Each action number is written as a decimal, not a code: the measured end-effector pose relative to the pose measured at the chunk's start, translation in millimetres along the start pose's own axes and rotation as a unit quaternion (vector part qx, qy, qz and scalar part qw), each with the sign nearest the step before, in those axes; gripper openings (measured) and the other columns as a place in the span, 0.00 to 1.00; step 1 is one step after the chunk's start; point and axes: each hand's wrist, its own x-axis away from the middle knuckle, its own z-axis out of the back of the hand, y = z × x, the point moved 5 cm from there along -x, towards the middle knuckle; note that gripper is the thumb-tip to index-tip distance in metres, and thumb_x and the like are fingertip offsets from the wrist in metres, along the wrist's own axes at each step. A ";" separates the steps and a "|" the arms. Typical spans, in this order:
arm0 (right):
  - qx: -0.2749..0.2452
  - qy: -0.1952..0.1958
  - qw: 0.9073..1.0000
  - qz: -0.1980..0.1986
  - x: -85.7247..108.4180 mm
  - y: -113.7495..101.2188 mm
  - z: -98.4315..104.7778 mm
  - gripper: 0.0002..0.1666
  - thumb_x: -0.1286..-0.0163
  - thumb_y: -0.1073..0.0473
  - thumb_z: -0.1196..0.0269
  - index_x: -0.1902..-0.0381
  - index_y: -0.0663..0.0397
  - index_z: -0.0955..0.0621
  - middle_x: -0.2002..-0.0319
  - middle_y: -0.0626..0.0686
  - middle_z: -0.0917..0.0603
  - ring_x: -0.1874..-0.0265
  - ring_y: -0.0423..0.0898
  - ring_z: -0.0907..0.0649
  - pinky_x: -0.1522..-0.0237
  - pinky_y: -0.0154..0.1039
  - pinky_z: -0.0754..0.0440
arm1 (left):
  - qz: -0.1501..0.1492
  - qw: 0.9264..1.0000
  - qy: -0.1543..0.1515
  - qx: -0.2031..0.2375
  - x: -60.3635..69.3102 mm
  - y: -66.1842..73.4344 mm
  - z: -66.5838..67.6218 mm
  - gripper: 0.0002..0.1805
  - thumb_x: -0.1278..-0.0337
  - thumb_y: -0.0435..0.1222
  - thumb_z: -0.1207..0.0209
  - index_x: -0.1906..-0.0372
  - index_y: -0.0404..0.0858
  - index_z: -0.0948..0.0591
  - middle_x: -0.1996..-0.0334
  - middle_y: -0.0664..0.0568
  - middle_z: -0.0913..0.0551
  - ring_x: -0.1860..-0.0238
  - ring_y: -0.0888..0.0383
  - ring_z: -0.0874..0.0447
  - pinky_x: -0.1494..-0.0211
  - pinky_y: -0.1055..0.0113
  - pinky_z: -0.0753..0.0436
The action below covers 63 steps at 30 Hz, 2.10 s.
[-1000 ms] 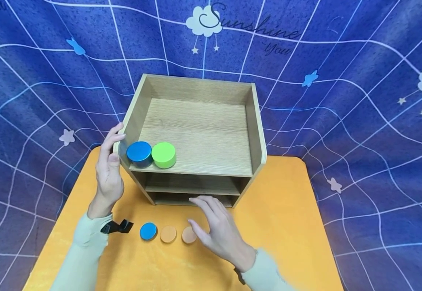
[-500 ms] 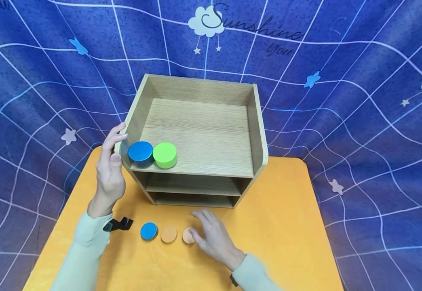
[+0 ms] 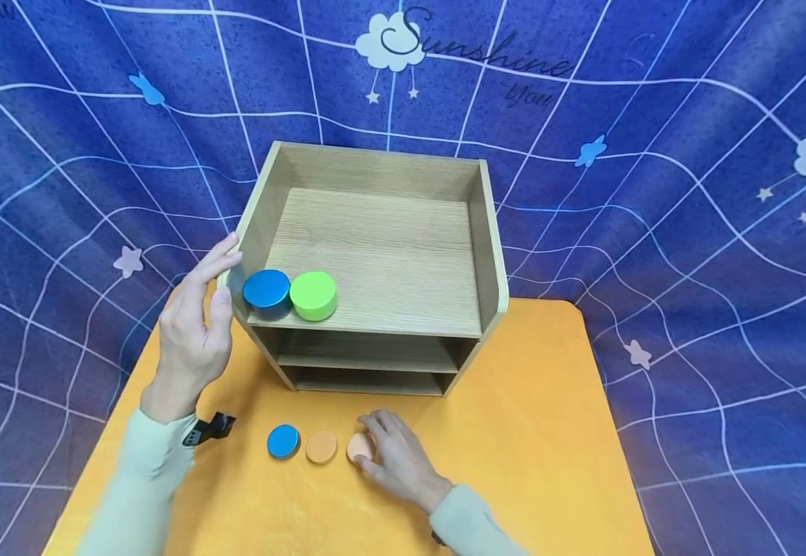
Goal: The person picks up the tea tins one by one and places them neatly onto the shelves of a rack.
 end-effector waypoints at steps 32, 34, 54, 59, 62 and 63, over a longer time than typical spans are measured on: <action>-0.007 -0.049 0.998 -0.023 4.1 11.7 -41.9 0.38 0.34 0.50 0.21 0.31 0.54 0.23 0.42 0.50 0.17 0.44 0.47 0.16 0.43 0.44 0.14 | -0.020 0.998 -0.024 -0.048 -24.8 18.2 16.0 0.21 0.24 0.41 0.46 0.42 0.34 0.11 0.34 0.53 0.14 0.48 0.45 0.07 0.74 0.58 0.22; -0.013 -0.049 0.998 -0.026 4.8 11.4 -41.5 0.39 0.34 0.51 0.21 0.31 0.55 0.23 0.42 0.51 0.17 0.43 0.48 0.16 0.42 0.44 0.14 | -0.022 0.998 -0.024 -0.048 -25.1 18.2 15.8 0.21 0.24 0.41 0.46 0.42 0.34 0.11 0.35 0.52 0.14 0.49 0.45 0.07 0.74 0.58 0.22; -0.026 -0.013 0.999 -0.028 6.9 9.6 -22.1 0.36 0.38 0.55 0.19 0.35 0.54 0.21 0.45 0.50 0.15 0.47 0.47 0.15 0.44 0.44 0.13 | -0.015 0.999 -0.022 -0.046 -23.9 16.3 15.4 0.21 0.24 0.41 0.47 0.43 0.34 0.11 0.35 0.53 0.14 0.48 0.46 0.07 0.71 0.59 0.20; -0.025 -0.010 0.999 -0.028 6.0 7.2 -16.2 0.36 0.37 0.54 0.19 0.35 0.55 0.21 0.45 0.50 0.15 0.47 0.47 0.15 0.43 0.44 0.13 | -0.015 0.999 -0.022 -0.046 -23.4 16.0 16.1 0.21 0.25 0.41 0.47 0.43 0.34 0.11 0.35 0.53 0.14 0.48 0.45 0.07 0.73 0.59 0.21; -0.027 -0.005 0.999 -0.029 5.7 6.0 -12.1 0.36 0.37 0.53 0.19 0.35 0.56 0.21 0.46 0.50 0.15 0.47 0.46 0.15 0.43 0.43 0.13 | -0.014 0.999 -0.021 -0.042 -23.7 15.8 15.5 0.21 0.25 0.41 0.46 0.43 0.34 0.11 0.35 0.53 0.14 0.48 0.46 0.07 0.73 0.59 0.21; -0.027 -0.003 0.999 -0.030 5.7 5.4 -10.6 0.36 0.37 0.53 0.19 0.35 0.56 0.21 0.46 0.50 0.15 0.47 0.46 0.15 0.43 0.42 0.13 | -0.014 0.999 -0.020 -0.041 -23.9 15.8 15.3 0.20 0.25 0.41 0.46 0.43 0.34 0.11 0.35 0.53 0.14 0.48 0.46 0.07 0.72 0.59 0.21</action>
